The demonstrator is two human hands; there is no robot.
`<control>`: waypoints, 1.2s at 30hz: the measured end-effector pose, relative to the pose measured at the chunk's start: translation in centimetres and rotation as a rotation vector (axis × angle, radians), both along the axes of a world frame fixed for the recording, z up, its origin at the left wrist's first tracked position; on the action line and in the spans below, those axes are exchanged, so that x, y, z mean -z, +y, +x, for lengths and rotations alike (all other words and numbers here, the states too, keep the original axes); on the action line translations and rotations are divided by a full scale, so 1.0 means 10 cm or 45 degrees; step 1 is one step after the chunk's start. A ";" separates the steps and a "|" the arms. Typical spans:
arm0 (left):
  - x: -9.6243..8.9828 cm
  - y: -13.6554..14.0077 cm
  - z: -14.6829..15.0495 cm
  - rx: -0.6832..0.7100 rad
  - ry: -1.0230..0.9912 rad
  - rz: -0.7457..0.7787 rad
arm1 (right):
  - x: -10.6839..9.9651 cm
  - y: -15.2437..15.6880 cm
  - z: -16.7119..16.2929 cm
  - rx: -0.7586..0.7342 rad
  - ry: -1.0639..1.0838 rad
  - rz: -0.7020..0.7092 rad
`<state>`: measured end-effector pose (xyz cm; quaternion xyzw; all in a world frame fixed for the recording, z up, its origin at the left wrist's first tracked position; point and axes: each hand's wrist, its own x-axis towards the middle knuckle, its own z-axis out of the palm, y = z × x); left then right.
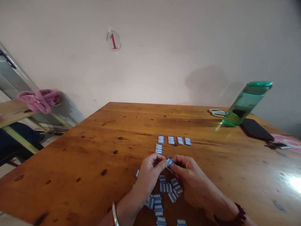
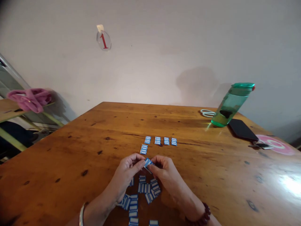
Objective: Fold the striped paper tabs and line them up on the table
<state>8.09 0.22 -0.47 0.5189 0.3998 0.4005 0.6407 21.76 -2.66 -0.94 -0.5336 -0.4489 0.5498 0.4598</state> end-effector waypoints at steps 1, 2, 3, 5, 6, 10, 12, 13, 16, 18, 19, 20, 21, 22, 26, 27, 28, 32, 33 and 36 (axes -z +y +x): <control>0.01 0.01 0.00 0.007 -0.001 0.004 | 0.00 0.00 -0.01 0.002 -0.006 0.004; 0.03 0.02 0.01 0.012 0.003 0.008 | 0.00 0.00 -0.02 0.004 -0.014 0.009; 0.04 0.02 0.01 0.017 0.011 0.015 | 0.00 0.00 -0.02 0.006 -0.022 0.014; 0.05 0.03 0.00 0.012 0.041 0.039 | 0.00 -0.01 -0.02 0.002 -0.046 0.017; 0.05 0.03 0.00 0.006 0.057 0.043 | 0.00 -0.01 -0.02 -0.011 -0.053 0.011; 0.05 0.05 -0.01 -0.008 0.118 0.034 | -0.04 0.00 0.03 -0.011 -0.026 0.027; 0.05 0.06 -0.01 -0.020 0.151 0.064 | -0.06 0.01 0.07 0.027 -0.099 0.105; 0.05 0.06 -0.01 -0.027 0.174 0.094 | -0.06 0.01 0.09 0.035 -0.174 0.148; 0.04 0.06 -0.01 -0.034 0.271 0.209 | -0.06 0.02 0.11 0.014 -0.398 0.223; 0.04 0.06 -0.01 -0.037 0.338 0.279 | -0.06 0.01 0.10 -0.002 -0.485 0.241; 0.04 0.05 -0.01 -0.041 0.369 0.308 | -0.06 0.00 0.09 -0.006 -0.516 0.249; 0.04 0.05 -0.01 -0.045 0.399 0.331 | -0.06 0.00 0.08 -0.007 -0.550 0.260; 0.03 0.04 -0.01 -0.050 0.427 0.351 | -0.07 -0.01 0.07 -0.004 -0.592 0.276; 0.03 0.03 -0.01 -0.051 0.453 0.365 | -0.07 -0.02 0.06 0.004 -0.641 0.295; 0.01 0.02 0.00 -0.070 0.543 0.405 | -0.07 -0.04 0.04 0.017 -0.840 0.371; 0.00 0.02 0.00 -0.074 0.561 0.410 | -0.06 -0.04 0.03 0.017 -0.865 0.383; 0.00 0.02 0.01 -0.080 0.578 0.418 | -0.05 -0.04 0.02 0.016 -0.882 0.392; 0.01 0.01 0.01 -0.070 0.615 0.495 | 0.01 -0.02 0.00 0.048 -0.874 0.384; 0.03 0.01 0.01 -0.054 0.626 0.521 | 0.03 -0.02 0.00 0.054 -0.844 0.366; 0.07 0.03 -0.01 0.001 0.642 0.551 | 0.06 0.02 0.03 0.090 -0.691 0.267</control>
